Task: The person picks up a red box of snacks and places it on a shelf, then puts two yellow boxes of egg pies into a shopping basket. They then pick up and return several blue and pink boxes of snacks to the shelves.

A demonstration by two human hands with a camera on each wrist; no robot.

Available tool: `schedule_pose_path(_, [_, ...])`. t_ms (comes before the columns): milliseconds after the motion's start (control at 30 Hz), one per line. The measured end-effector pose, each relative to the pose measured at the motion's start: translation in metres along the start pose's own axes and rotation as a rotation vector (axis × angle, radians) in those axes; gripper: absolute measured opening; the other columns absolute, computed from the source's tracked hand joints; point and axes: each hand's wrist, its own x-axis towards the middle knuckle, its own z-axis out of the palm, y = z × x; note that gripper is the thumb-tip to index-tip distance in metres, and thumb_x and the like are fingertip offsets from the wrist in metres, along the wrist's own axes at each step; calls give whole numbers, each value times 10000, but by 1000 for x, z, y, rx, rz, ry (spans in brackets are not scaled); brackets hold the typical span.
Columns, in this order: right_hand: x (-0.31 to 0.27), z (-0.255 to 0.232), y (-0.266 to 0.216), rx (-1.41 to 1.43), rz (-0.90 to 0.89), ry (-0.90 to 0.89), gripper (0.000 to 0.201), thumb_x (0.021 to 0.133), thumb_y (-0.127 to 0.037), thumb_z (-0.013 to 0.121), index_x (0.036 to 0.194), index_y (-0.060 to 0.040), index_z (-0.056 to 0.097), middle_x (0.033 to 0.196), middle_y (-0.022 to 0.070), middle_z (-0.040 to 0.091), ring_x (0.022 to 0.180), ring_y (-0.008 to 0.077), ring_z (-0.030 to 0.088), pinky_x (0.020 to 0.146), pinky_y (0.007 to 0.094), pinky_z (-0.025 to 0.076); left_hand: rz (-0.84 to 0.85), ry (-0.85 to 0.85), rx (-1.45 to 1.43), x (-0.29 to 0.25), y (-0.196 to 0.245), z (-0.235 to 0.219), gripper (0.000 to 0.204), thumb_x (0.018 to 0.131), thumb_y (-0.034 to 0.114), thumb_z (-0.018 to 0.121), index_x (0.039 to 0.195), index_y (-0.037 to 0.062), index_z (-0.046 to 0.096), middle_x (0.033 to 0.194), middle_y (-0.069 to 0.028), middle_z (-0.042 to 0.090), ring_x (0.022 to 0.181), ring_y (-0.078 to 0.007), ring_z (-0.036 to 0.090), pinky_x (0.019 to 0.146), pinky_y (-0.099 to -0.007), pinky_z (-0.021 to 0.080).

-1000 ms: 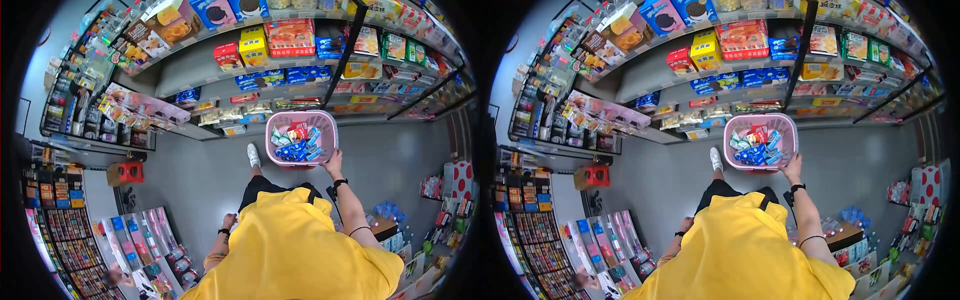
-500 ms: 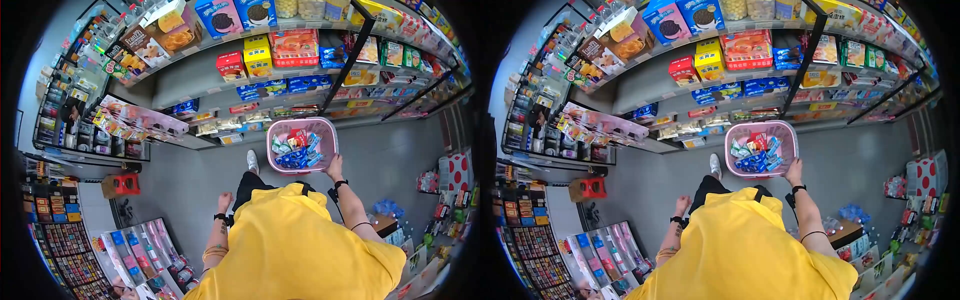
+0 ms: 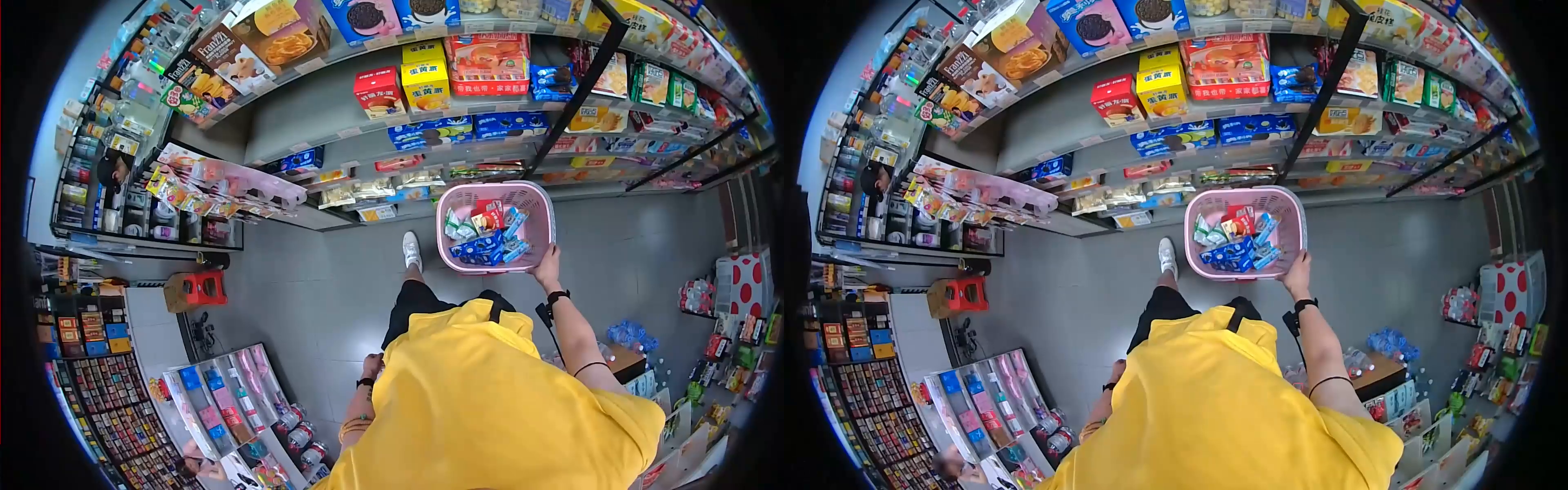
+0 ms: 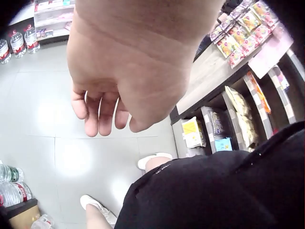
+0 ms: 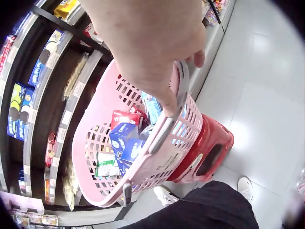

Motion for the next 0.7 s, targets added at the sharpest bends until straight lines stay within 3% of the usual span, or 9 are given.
schedule_pose_path(33, [0,1,0,3,-2,2,1169,454,-159,907,1372,41,211,1383,242,275,1225,400,396,1044,375,372,-3,4,-109,-6,-1,3,313,837,268,597,867,-43,624,703,-102,647,568,-177,596,527,-286,467])
schedule_pose_path(167, [1,5,6,15,-31,28,1166,448,-151,905,1364,43,210,1375,241,276,1215,403,409,1025,380,397,30,27,-40,-2,0,12,300,840,260,597,884,-37,608,728,-96,660,583,-170,603,549,-291,472])
schedule_pose_path(267, [2,7,6,30,3,12,1156,446,-141,902,1361,40,219,1375,242,275,1211,408,414,1020,385,403,15,14,-295,32,-21,27,308,840,271,596,889,-33,603,736,-92,665,592,-163,606,553,-293,473])
schedule_pose_path(567, [5,12,8,42,20,21,1200,435,-107,893,1385,-8,166,1384,226,236,1170,413,453,977,399,449,84,36,-232,38,23,24,307,847,292,591,884,-12,618,675,-70,643,578,-156,586,545,-292,467])
schedule_pose_path(700, [8,17,12,46,35,24,1189,428,-93,892,1381,-20,184,1376,225,243,1167,415,454,973,404,453,39,34,-211,48,10,27,317,845,287,594,891,-25,626,685,-78,650,595,-169,597,565,-302,477])
